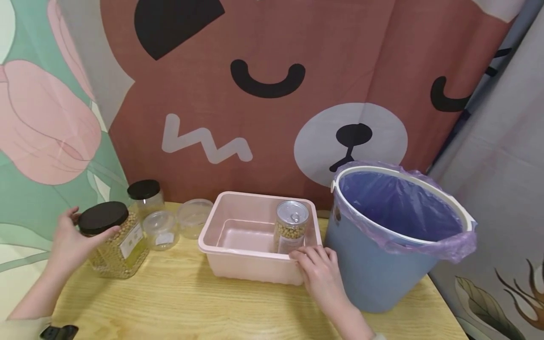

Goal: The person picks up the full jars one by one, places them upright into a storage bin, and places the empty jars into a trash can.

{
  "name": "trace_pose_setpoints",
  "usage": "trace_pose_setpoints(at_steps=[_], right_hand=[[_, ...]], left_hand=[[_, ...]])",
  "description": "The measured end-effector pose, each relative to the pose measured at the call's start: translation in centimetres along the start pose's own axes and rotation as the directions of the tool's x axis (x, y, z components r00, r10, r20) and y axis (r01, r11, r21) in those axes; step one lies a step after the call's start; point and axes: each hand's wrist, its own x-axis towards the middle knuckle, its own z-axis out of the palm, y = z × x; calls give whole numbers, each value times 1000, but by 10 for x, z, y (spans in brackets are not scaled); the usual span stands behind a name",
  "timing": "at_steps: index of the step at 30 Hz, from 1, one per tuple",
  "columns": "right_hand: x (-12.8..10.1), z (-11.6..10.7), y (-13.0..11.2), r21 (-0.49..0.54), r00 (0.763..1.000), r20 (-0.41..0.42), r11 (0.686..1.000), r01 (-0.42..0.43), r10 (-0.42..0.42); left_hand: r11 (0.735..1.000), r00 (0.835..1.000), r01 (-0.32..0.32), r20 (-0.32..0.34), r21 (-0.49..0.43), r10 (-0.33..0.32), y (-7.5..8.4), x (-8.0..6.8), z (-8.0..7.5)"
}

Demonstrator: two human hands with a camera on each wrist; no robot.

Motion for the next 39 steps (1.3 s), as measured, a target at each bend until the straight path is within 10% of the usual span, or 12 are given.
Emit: trace_pose_setpoints(at_steps=[6,21,32,39], right_hand=[[-1,0,0,5,1000,-7,1000,-2,2],[0,1,1,1,1000,-13,1000,2,-2],[1,1,1,-2,1000,3,1000,-3,3],[1,1,1,-2,1000,9,1000,-8,8]], left_hand=[[997,995,66,82,-43,-62,-7,2,4],[981,986,167,27,-100,-166,-9,3,9],[952,961,274,9,-136,-275,2,-3,11],[966,971,234,66,-109,-228,25,-10,5]])
